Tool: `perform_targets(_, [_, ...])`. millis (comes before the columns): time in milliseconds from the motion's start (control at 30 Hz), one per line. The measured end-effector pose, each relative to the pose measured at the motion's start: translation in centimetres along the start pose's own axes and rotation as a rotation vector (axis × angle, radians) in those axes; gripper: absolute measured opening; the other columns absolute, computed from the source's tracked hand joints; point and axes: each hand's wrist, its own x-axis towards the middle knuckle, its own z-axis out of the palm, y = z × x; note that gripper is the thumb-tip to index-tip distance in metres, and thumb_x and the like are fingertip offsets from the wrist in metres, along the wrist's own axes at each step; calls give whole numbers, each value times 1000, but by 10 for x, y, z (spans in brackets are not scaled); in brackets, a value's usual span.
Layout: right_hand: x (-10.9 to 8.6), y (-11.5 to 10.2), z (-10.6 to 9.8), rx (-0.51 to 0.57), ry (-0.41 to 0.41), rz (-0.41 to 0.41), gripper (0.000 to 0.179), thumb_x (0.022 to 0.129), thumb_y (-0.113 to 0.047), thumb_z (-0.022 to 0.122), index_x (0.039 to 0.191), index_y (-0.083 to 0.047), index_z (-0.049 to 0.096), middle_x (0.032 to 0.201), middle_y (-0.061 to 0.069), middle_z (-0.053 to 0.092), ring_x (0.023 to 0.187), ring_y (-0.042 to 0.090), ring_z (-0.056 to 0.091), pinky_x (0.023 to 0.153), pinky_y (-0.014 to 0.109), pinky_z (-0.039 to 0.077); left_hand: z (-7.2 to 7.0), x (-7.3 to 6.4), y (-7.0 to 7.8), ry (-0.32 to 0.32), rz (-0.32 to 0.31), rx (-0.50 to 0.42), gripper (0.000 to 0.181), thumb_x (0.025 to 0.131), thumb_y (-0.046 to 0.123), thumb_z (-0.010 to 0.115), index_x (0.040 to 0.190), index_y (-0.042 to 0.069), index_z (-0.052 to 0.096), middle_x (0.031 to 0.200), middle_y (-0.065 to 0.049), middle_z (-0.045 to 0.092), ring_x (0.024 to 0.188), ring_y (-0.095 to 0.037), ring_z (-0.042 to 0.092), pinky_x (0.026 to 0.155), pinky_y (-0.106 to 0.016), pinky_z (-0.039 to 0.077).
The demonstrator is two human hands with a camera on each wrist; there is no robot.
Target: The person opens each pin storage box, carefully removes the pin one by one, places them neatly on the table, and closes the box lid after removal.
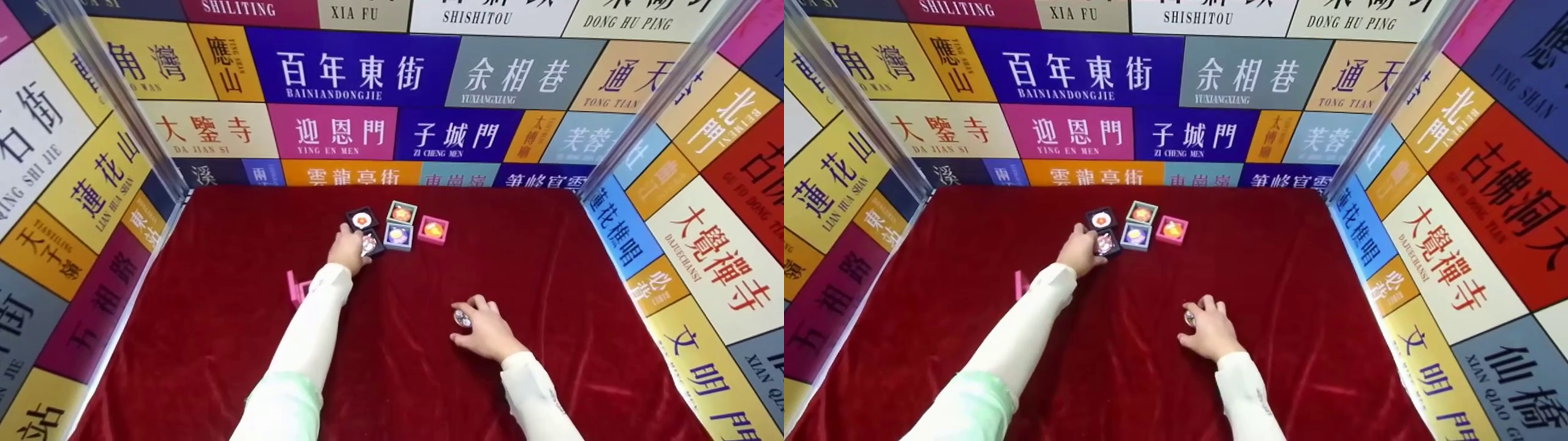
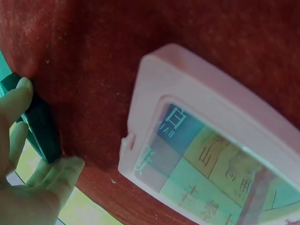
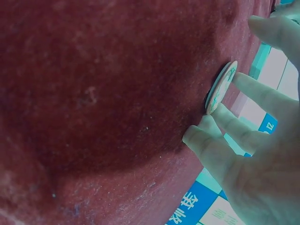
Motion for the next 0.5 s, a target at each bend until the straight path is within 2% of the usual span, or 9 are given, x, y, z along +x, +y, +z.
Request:
perform_targets(100, [1, 0, -1, 10, -8, -3, 64, 87, -27, 90, 144, -10, 68, 135, 15, 55, 121, 40, 51, 86, 57, 57, -3, 0, -1, -6, -14, -21, 78, 82, 23, 97, 141, -11, 58, 144, -35, 46, 124, -50, 59, 104, -55, 53])
perform_targets(233, [1, 0, -3, 22, -11, 4, 64, 88, -27, 89, 145, -10, 68, 137, 15, 55, 122, 40, 51, 87, 58, 56, -8, -2, 0, 0, -18, -49, 83, 79, 25, 95, 141, -11, 53, 138, -33, 49, 121, -49, 60, 102, -56, 54])
perform_targets(367, [2, 1, -5, 43, -20, 7, 66, 89, -28, 88, 149, -11, 65, 139, 15, 56, 121, 39, 51, 88, 57, 56, -17, -7, 5, 30, -15, -90, 84, 77, 27, 91, 140, -10, 50, 132, -31, 52, 117, -48, 61, 100, -56, 54])
perform_targets(500, [2, 2, -5, 47, -17, 19, 70, 90, -28, 88, 153, -13, 62, 138, 14, 56, 116, 36, 52, 87, 56, 55, -31, -19, 16, 79, 12, -135, 85, 78, 29, 89, 144, -8, 49, 130, -30, 54, 116, -47, 60, 102, -54, 54])
